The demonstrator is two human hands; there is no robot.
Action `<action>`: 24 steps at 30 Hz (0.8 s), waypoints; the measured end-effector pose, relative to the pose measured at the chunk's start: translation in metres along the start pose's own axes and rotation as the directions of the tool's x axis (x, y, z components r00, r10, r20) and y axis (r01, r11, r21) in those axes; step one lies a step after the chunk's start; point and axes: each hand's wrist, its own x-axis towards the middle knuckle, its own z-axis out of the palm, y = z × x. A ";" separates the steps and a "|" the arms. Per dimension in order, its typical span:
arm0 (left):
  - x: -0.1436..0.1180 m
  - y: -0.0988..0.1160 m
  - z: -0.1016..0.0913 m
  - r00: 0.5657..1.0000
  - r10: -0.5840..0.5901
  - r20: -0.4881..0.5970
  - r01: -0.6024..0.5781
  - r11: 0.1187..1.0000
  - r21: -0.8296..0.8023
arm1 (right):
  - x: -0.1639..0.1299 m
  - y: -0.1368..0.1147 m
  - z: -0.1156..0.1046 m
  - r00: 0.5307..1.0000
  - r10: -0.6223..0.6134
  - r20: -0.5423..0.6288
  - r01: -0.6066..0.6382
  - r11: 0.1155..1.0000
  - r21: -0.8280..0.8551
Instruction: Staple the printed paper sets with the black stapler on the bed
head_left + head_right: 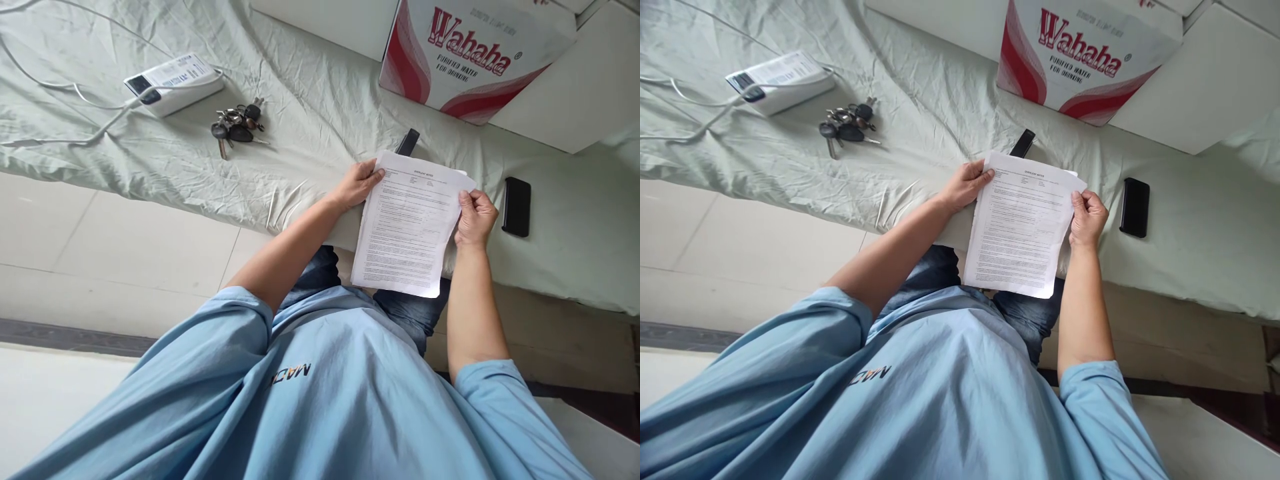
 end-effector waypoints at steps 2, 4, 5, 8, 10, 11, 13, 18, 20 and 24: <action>0.001 -0.001 0.000 1.000 -0.002 0.010 0.002 1.000 -0.023 | 0.001 -0.004 0.001 1.000 -0.016 -0.001 0.016 1.000 -0.003; 0.001 -0.002 0.001 1.000 -0.005 0.025 0.006 0.998 -0.055 | 0.001 -0.008 0.002 1.000 -0.020 -0.005 0.020 1.000 -0.010; 0.001 -0.003 0.001 1.000 -0.008 0.030 0.010 0.998 -0.069 | 0.001 -0.010 0.003 1.000 -0.019 -0.008 0.019 1.000 -0.011; 0.001 -0.005 0.002 0.999 -0.017 0.037 0.020 0.995 -0.098 | 0.001 -0.015 0.006 1.000 -0.013 -0.011 0.013 1.000 -0.012; 0.001 -0.005 0.002 0.999 -0.021 0.043 0.026 0.994 -0.103 | 0.000 -0.018 0.008 1.000 -0.008 -0.016 0.008 1.000 -0.030; 0.001 -0.006 0.002 0.999 -0.026 0.044 0.030 0.994 -0.104 | -0.001 -0.019 0.009 1.000 -0.005 -0.021 0.004 0.999 -0.044; 0.001 -0.006 0.002 0.999 -0.032 0.040 0.036 0.994 -0.107 | -0.001 -0.021 0.011 1.000 -0.002 -0.028 0.000 0.998 -0.066; 0.001 -0.007 0.003 0.999 -0.016 0.040 0.021 0.991 -0.131 | -0.002 -0.026 0.014 1.000 0.001 -0.019 -0.002 0.998 -0.063; 0.001 -0.006 0.003 0.999 -0.020 0.040 0.025 0.991 -0.131 | -0.002 -0.027 0.014 1.000 0.005 -0.013 -0.006 0.996 -0.085; 0.002 -0.007 0.004 1.000 0.003 0.018 -0.001 0.994 -0.109 | 0.000 -0.027 0.013 1.000 0.017 0.007 -0.016 0.992 -0.124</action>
